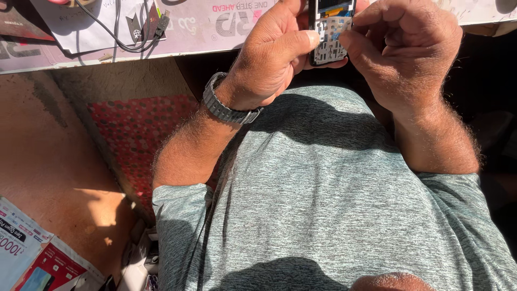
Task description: The person repairs a keypad mobile phone at a workbench. They handle the opened phone, work on its keypad membrane with a green pry tool, apply glue from a yellow tube onto the keypad component, and press and reposition the keypad parts while reassembling the phone.
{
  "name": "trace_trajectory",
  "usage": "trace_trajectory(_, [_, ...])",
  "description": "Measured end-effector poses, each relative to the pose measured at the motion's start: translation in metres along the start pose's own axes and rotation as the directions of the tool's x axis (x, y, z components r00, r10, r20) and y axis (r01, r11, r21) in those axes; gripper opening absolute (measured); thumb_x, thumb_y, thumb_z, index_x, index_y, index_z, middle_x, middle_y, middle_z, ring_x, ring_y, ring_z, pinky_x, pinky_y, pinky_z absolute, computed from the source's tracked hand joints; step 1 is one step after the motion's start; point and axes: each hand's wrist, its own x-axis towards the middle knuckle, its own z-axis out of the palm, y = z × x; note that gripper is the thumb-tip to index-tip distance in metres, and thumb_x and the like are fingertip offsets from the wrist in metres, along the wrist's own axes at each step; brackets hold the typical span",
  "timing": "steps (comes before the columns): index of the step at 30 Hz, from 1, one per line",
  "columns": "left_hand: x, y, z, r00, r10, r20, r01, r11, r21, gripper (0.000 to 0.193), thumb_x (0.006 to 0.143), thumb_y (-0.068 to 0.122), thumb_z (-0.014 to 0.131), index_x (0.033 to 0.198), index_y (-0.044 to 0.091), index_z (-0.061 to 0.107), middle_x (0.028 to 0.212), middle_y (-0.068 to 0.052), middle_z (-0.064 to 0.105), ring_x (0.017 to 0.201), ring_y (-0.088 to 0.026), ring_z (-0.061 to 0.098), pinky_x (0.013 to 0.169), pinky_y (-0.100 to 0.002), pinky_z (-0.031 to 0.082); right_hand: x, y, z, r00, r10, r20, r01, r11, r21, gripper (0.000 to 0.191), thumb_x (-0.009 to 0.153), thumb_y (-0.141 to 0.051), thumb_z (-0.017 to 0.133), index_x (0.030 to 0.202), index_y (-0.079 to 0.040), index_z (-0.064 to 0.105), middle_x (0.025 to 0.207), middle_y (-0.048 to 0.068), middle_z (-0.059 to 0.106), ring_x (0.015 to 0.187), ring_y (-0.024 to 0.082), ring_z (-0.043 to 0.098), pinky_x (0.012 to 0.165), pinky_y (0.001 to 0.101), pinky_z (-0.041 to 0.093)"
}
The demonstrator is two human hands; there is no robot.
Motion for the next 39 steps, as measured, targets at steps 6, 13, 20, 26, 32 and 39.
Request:
trace_trajectory(6, [-0.002,0.002,0.009,0.997,0.038,-0.062,-0.033,0.996,0.085,0.046,0.112,0.002,0.048,0.156,-0.003,0.036,0.141,-0.016,0.059,0.109,-0.007,0.059,0.088,-0.022,0.053,-0.004,-0.011,0.006,0.992,0.120,-0.044,-0.120,0.993,0.000,0.023,0.102,0.018,0.076,0.115,0.008,0.059,0.110,0.018,0.070,0.098,0.017,0.072,0.082,0.0244,0.063])
trace_trajectory(13, [-0.005,0.009,0.018,0.998,0.016,-0.054,-0.005,0.980,0.198,0.049,0.103,0.004,0.046,0.150,-0.001,0.036,0.144,-0.005,0.057,0.095,-0.001,0.055,0.068,-0.016,0.046,-0.011,-0.005,0.005,0.995,0.090,-0.043,-0.086,0.994,0.070,0.022,0.110,0.016,0.079,0.119,0.007,0.060,0.113,0.016,0.071,0.105,0.015,0.073,0.092,0.0233,0.064])
trace_trajectory(20, [-0.005,-0.005,0.006,0.996,0.089,-0.027,-0.087,0.994,0.070,0.034,0.119,-0.003,0.050,0.152,-0.004,0.042,0.141,-0.011,0.056,0.130,-0.013,0.055,0.116,-0.032,0.047,-0.006,0.002,0.000,1.000,0.009,-0.002,-0.009,0.998,0.057,0.025,0.106,0.016,0.073,0.124,0.007,0.059,0.115,0.016,0.070,0.105,0.016,0.074,0.092,0.0241,0.065])
trace_trajectory(26, [-0.007,-0.008,0.001,0.993,0.098,-0.068,-0.088,0.986,0.144,0.042,0.117,-0.003,0.050,0.157,0.001,0.037,0.145,-0.011,0.057,0.133,-0.014,0.055,0.119,-0.034,0.049,0.002,0.013,-0.003,0.992,-0.118,0.032,0.117,0.992,0.046,0.025,0.113,0.014,0.075,0.128,0.003,0.058,0.118,0.015,0.069,0.109,0.019,0.074,0.097,0.0270,0.066])
trace_trajectory(32, [-0.007,-0.003,-0.002,0.993,0.091,-0.070,-0.083,0.990,0.112,0.039,0.118,-0.004,0.053,0.155,0.000,0.041,0.138,-0.011,0.060,0.115,-0.011,0.060,0.099,-0.030,0.054,0.001,0.014,-0.004,0.993,-0.115,0.038,0.116,0.993,-0.021,0.023,0.110,0.011,0.074,0.127,0.005,0.060,0.116,0.014,0.070,0.104,0.018,0.074,0.091,0.0272,0.065])
trace_trajectory(39, [-0.008,0.001,-0.005,0.994,0.085,-0.073,-0.077,0.992,0.101,0.038,0.115,-0.006,0.054,0.150,0.003,0.044,0.126,-0.009,0.062,0.103,-0.010,0.062,0.083,-0.026,0.054,0.001,0.018,-0.004,0.987,-0.151,0.046,0.153,0.988,-0.030,0.024,0.108,0.011,0.072,0.128,0.005,0.060,0.118,0.014,0.070,0.104,0.019,0.075,0.092,0.0277,0.066])
